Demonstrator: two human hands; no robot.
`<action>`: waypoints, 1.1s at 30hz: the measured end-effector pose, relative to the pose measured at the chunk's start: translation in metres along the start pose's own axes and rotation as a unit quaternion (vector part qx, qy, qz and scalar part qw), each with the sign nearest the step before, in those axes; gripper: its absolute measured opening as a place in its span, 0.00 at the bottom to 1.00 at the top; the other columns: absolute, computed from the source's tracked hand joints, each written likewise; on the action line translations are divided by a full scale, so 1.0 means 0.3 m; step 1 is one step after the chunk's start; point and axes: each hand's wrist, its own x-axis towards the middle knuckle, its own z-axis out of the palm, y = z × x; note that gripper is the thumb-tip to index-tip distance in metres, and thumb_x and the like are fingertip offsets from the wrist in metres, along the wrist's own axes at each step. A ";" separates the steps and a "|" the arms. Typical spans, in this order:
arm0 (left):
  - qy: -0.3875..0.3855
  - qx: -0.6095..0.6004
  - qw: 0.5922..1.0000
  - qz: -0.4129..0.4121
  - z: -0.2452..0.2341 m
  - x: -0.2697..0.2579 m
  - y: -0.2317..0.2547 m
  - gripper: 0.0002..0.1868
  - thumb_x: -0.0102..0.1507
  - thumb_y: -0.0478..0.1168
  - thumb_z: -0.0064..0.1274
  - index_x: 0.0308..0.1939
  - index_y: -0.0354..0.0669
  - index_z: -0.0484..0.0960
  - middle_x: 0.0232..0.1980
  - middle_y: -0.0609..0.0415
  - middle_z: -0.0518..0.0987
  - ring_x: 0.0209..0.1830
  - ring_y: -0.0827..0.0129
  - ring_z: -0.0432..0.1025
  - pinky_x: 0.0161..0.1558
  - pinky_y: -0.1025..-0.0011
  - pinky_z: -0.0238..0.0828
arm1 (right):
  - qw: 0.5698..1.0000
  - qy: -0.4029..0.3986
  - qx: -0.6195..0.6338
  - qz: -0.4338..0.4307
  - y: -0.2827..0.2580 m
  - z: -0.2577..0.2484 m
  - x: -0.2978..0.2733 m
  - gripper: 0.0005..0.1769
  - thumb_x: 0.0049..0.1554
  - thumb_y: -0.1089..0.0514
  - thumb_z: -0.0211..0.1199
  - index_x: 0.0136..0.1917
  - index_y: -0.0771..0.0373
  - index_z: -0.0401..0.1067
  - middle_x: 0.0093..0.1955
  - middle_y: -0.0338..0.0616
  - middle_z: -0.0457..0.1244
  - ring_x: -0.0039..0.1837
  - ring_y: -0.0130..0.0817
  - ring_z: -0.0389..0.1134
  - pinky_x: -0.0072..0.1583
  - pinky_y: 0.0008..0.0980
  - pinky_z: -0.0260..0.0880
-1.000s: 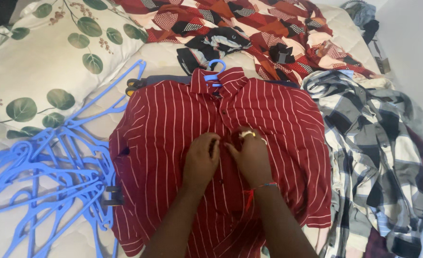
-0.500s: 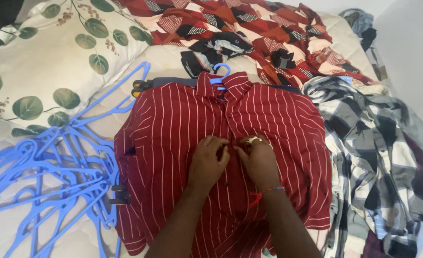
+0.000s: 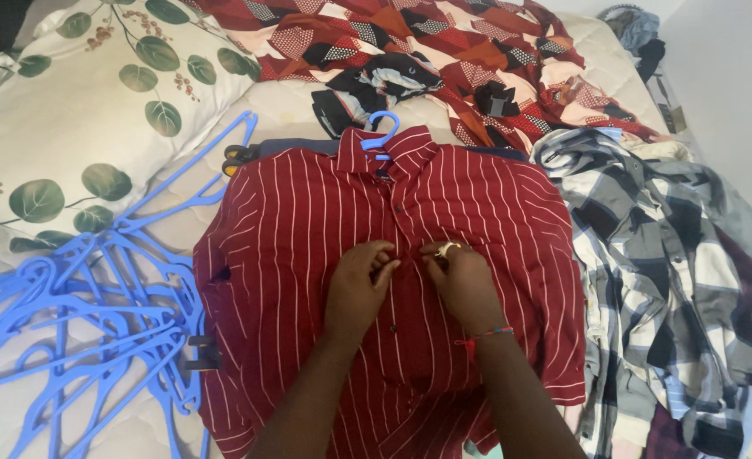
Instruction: The person selects a blue hanger, places a red striped shirt on it, buttons the shirt, and hangs it in a wardrobe. The person then picks up a checkered shirt from the bed.
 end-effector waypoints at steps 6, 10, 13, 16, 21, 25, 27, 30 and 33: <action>-0.008 0.023 1.000 0.011 0.000 -0.005 -0.014 0.12 0.65 0.38 0.58 0.52 0.44 0.82 0.47 0.53 0.82 0.46 0.69 0.78 0.49 0.69 0.79 | 0.999 -0.044 0.004 -0.027 0.005 -0.002 0.000 0.16 0.48 0.60 0.75 0.50 0.65 0.79 0.48 0.52 0.70 0.46 0.41 0.73 0.48 0.37 0.75; -0.016 0.018 1.000 0.012 0.000 -0.008 -0.008 0.10 0.65 0.37 0.57 0.49 0.42 0.81 0.45 0.53 0.81 0.44 0.68 0.78 0.46 0.69 0.80 | 0.999 -0.015 0.027 -0.021 0.020 0.008 0.003 0.13 0.51 0.62 0.70 0.50 0.64 0.80 0.47 0.51 0.72 0.46 0.39 0.75 0.49 0.36 0.76; 0.001 0.019 0.999 0.041 -0.005 -0.011 0.003 0.09 0.63 0.36 0.58 0.47 0.42 0.81 0.45 0.53 0.80 0.46 0.67 0.77 0.46 0.69 0.80 | 1.000 0.013 -0.015 0.012 0.036 0.026 0.003 0.11 0.51 0.60 0.68 0.49 0.63 0.80 0.46 0.52 0.71 0.44 0.43 0.74 0.47 0.39 0.74; 0.000 0.027 0.999 0.029 -0.012 -0.009 0.013 0.09 0.65 0.40 0.58 0.47 0.43 0.81 0.45 0.53 0.80 0.44 0.66 0.77 0.44 0.68 0.78 | 0.998 0.050 -0.004 0.038 0.056 0.044 -0.009 0.10 0.54 0.59 0.64 0.49 0.64 0.78 0.44 0.54 0.71 0.45 0.47 0.74 0.48 0.42 0.73; 0.024 0.035 0.999 0.030 -0.005 -0.019 0.026 0.09 0.69 0.43 0.52 0.47 0.42 0.79 0.45 0.52 0.78 0.46 0.62 0.74 0.46 0.65 0.74 | 0.995 0.095 -0.009 -0.030 0.053 0.020 -0.010 0.09 0.65 0.62 0.54 0.54 0.67 0.71 0.46 0.59 0.68 0.48 0.53 0.70 0.50 0.46 0.70; 0.026 0.040 0.998 0.049 -0.010 -0.018 0.025 0.10 0.69 0.45 0.51 0.46 0.42 0.78 0.46 0.52 0.77 0.47 0.62 0.73 0.48 0.65 0.74 | 0.995 0.069 0.015 0.076 -0.029 -0.052 -0.011 0.13 0.64 0.55 0.58 0.58 0.64 0.73 0.43 0.59 0.69 0.45 0.51 0.71 0.46 0.46 0.69; 0.030 0.031 0.998 0.044 -0.007 -0.018 0.027 0.10 0.69 0.44 0.50 0.46 0.42 0.79 0.45 0.51 0.77 0.48 0.61 0.73 0.47 0.64 0.74 | 0.984 0.003 0.015 0.179 -0.069 -0.103 -0.018 0.19 0.60 0.51 0.64 0.61 0.62 0.74 0.37 0.60 0.68 0.40 0.51 0.72 0.46 0.45 0.69; 0.037 0.017 0.998 0.051 -0.006 -0.020 0.031 0.10 0.70 0.44 0.50 0.46 0.41 0.78 0.45 0.51 0.77 0.48 0.61 0.74 0.48 0.63 0.74 | 0.992 -0.061 0.051 0.099 -0.106 -0.155 -0.010 0.20 0.51 0.53 0.69 0.55 0.63 0.78 0.41 0.52 0.73 0.44 0.40 0.77 0.46 0.38 0.73; 0.002 0.036 0.999 -0.004 -0.009 -0.024 0.029 0.10 0.71 0.44 0.48 0.48 0.42 0.76 0.46 0.52 0.77 0.46 0.63 0.74 0.45 0.65 0.75 | 0.992 -0.109 -0.010 0.059 -0.110 -0.165 0.013 0.18 0.52 0.53 0.68 0.53 0.62 0.80 0.46 0.52 0.73 0.47 0.41 0.78 0.49 0.37 0.75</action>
